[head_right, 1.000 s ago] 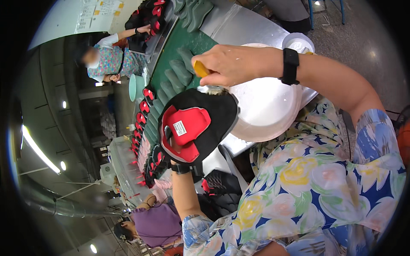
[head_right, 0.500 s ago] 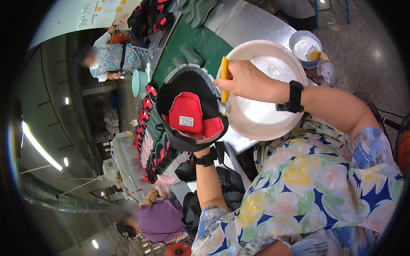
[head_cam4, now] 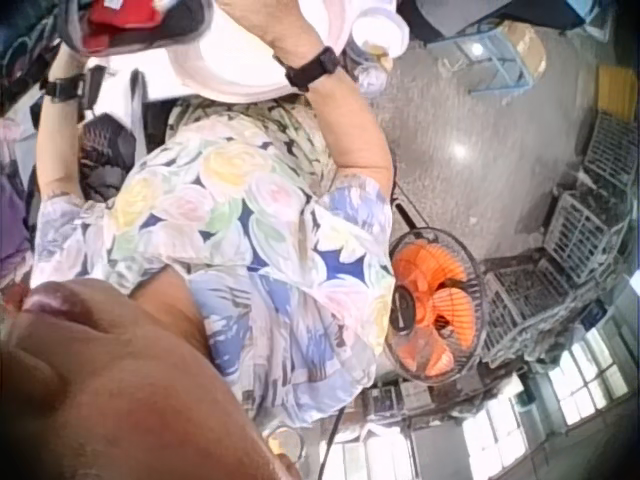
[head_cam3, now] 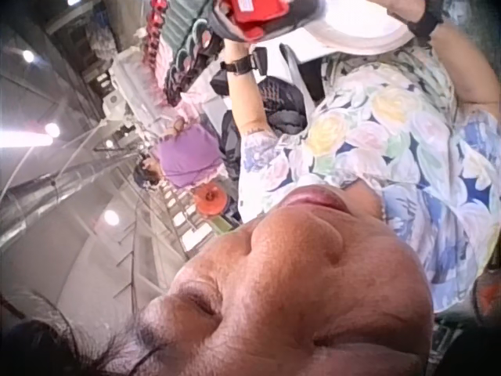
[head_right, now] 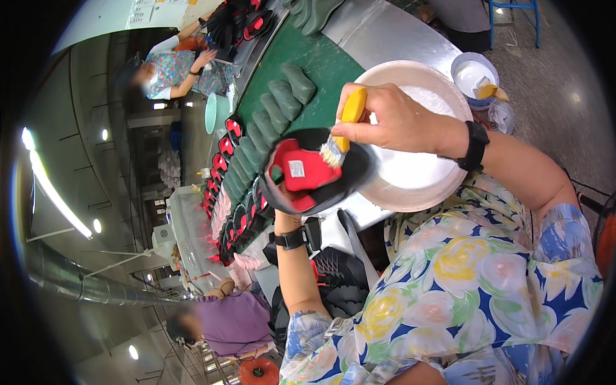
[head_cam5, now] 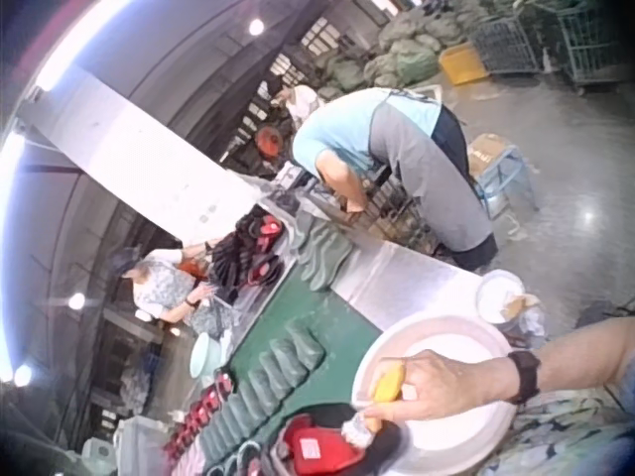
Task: Apply adhesive to shoe components using a brush during the assembly process.
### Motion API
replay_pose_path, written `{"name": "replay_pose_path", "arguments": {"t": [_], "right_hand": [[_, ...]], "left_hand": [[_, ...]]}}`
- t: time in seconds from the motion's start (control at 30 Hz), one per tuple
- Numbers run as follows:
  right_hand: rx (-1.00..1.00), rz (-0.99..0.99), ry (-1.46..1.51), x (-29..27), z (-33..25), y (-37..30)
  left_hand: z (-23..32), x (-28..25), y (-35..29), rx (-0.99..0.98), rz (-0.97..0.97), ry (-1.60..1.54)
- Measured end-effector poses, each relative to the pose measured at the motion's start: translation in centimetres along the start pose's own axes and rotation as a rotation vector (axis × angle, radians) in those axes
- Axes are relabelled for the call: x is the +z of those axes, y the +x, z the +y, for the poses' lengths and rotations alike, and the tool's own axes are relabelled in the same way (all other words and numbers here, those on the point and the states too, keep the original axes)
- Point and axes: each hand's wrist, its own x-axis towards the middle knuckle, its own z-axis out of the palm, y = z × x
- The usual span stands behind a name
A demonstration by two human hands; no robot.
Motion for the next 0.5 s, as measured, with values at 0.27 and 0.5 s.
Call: {"name": "replay_pose_path", "arguments": {"t": [0.27, 0.5], "right_hand": [[-0.767, -0.243, 0.060, 4.3, -1.7, 1.6], [-0.633, -0.312, -0.219, 4.4, 0.1, 3.6]], "left_hand": [[7.5, 3.1, -3.2, -0.541, -0.253, -1.019], [6.8, 5.1, -3.2, -0.580, -0.239, -1.154]]}}
